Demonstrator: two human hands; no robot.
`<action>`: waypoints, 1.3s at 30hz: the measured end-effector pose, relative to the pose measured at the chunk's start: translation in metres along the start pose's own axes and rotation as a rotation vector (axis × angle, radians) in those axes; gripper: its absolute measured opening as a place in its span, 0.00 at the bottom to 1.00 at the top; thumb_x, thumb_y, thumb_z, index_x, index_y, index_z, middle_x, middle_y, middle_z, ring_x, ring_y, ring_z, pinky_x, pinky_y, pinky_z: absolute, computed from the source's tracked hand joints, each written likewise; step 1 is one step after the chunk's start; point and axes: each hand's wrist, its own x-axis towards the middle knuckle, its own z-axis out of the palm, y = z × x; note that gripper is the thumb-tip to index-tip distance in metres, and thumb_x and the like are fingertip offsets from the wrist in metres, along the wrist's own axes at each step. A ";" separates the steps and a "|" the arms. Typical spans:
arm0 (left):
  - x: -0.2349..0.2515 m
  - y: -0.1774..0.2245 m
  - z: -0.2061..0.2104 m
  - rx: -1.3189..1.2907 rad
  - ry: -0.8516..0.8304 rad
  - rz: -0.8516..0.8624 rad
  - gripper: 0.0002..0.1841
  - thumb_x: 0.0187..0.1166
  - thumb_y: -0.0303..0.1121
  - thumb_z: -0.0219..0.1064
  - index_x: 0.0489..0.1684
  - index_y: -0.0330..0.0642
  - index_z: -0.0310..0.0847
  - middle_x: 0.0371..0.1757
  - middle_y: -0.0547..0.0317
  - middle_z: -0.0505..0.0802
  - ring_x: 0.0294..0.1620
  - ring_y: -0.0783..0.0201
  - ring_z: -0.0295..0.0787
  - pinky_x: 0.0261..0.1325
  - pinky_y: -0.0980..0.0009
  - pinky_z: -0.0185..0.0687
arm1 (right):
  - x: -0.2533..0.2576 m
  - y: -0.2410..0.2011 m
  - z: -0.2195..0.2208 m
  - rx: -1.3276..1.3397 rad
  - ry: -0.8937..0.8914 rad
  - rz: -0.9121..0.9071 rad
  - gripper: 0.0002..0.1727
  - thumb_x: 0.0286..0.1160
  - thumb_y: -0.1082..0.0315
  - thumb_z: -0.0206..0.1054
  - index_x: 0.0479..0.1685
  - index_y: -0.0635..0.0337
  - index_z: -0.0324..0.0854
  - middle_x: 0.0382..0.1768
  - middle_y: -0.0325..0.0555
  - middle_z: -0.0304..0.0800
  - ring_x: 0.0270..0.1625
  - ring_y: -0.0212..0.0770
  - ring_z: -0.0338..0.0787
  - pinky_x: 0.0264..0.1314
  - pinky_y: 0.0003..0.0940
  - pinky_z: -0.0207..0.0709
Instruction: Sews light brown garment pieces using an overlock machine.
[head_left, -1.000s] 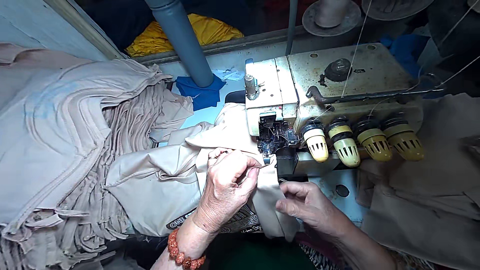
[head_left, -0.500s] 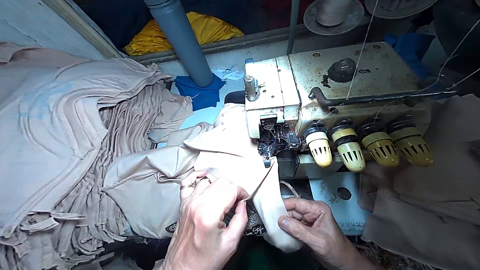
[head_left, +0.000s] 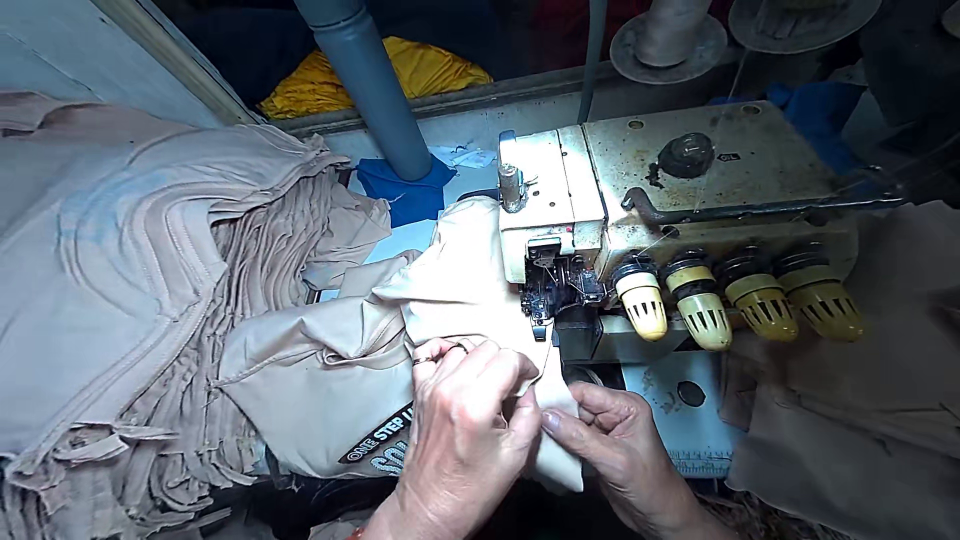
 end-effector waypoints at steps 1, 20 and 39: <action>-0.003 -0.004 -0.001 -0.038 -0.002 -0.018 0.06 0.73 0.41 0.66 0.31 0.59 0.90 0.26 0.82 0.87 0.31 0.83 0.81 0.63 0.53 0.72 | -0.001 -0.002 0.000 0.016 0.017 0.029 0.03 0.67 0.77 0.73 0.36 0.65 0.90 0.28 0.40 0.93 0.31 0.26 0.90 0.36 0.21 0.85; 0.008 0.011 0.006 0.074 0.029 0.115 0.10 0.75 0.42 0.67 0.40 0.52 0.95 0.35 0.70 0.91 0.37 0.70 0.84 0.58 0.54 0.70 | -0.004 0.009 0.013 0.057 0.030 -0.041 0.06 0.69 0.80 0.69 0.39 0.66 0.91 0.33 0.38 0.96 0.37 0.24 0.93 0.45 0.22 0.88; 0.012 -0.001 0.005 -0.021 0.085 0.215 0.08 0.76 0.35 0.69 0.32 0.50 0.95 0.37 0.68 0.95 0.40 0.72 0.91 0.77 0.46 0.69 | -0.003 0.015 0.025 0.055 0.048 -0.090 0.07 0.73 0.79 0.67 0.40 0.67 0.91 0.32 0.37 0.96 0.36 0.23 0.93 0.43 0.21 0.88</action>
